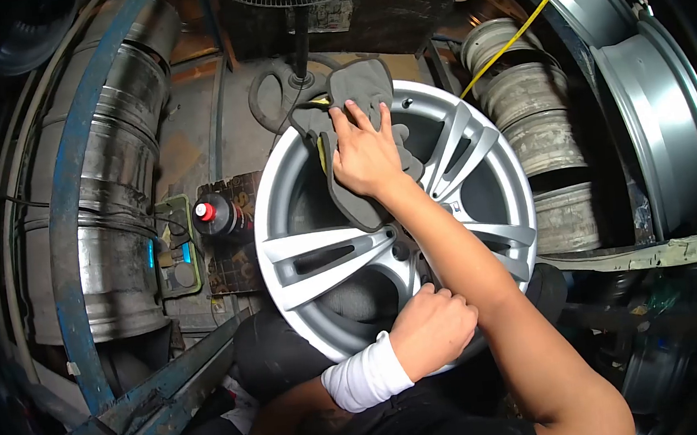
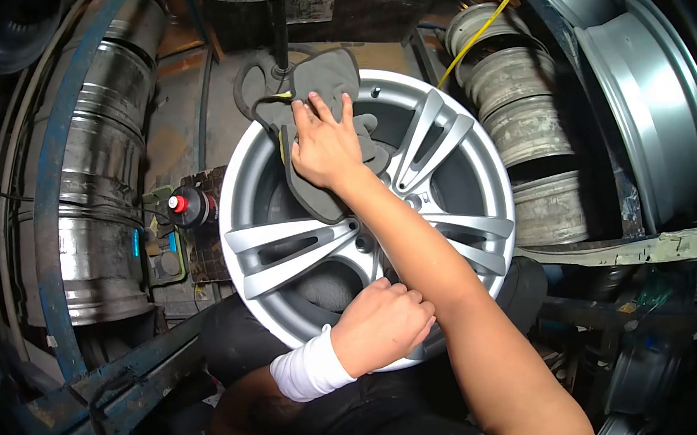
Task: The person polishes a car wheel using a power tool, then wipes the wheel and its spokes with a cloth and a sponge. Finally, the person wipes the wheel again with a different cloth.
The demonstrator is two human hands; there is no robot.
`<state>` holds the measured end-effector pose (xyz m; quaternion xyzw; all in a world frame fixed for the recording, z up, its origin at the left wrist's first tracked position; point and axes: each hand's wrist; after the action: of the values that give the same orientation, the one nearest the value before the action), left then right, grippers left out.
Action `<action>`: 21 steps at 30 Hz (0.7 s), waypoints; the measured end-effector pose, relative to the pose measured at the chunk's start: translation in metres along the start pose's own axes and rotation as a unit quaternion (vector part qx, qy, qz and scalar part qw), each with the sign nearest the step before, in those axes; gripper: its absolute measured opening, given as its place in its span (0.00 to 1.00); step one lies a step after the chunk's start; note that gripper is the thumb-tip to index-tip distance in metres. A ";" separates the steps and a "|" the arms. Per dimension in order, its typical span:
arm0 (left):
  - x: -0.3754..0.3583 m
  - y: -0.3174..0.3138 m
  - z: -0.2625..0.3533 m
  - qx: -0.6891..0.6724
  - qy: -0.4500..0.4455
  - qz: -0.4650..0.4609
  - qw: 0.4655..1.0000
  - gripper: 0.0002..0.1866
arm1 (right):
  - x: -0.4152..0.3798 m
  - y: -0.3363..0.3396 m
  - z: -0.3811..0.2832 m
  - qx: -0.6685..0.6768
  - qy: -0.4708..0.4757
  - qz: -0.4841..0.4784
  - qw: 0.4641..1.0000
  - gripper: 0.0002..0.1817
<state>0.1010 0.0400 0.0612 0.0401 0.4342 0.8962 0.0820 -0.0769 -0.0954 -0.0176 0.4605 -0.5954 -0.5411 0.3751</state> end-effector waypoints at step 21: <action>0.001 -0.001 0.008 -0.020 -0.009 0.021 1.000 0.09 | -0.263 0.063 0.129 0.710 -0.212 0.395 0.543 0.24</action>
<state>0.1014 0.0471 0.0659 0.0555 0.4141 0.9060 0.0676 -0.1299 0.1930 0.0408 0.1661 -0.9690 0.1793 -0.0359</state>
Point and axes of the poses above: each hand's wrist, its own x-axis towards the middle knuckle, its own y-axis out of the back of the hand, z = x × y, and after that the axes turned 12 degrees about -z, right-handed
